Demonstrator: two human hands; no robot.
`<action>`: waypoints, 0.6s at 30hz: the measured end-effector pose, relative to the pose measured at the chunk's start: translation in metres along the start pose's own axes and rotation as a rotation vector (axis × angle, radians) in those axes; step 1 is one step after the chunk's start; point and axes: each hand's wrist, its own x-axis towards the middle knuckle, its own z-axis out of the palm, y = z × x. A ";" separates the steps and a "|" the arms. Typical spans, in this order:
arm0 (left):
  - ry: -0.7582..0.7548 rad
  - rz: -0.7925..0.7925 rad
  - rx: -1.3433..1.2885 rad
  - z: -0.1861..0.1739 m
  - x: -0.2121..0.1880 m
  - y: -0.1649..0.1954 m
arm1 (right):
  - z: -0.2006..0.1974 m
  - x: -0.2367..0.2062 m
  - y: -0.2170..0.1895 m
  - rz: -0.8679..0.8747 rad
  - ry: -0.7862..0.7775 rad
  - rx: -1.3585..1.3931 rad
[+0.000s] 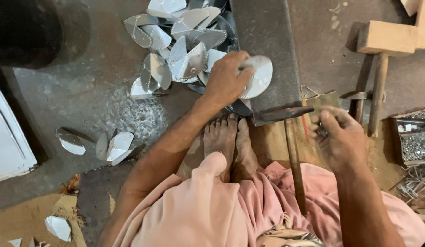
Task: The person sits on the floor and hammers white metal shoe components one at a time on a metal stake, using a hammer to shape each piece, then sets the shaped piece onto a pile and picks up the next piece.
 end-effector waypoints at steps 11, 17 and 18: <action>0.120 0.014 -0.139 -0.013 0.000 -0.004 | 0.080 0.033 -0.037 0.026 -0.167 -0.102; 0.234 0.071 -0.137 -0.016 0.004 -0.016 | 0.111 0.059 -0.025 0.055 -0.176 -0.266; 0.256 0.079 -0.127 -0.017 0.005 -0.018 | 0.115 0.062 -0.025 0.055 -0.205 -0.236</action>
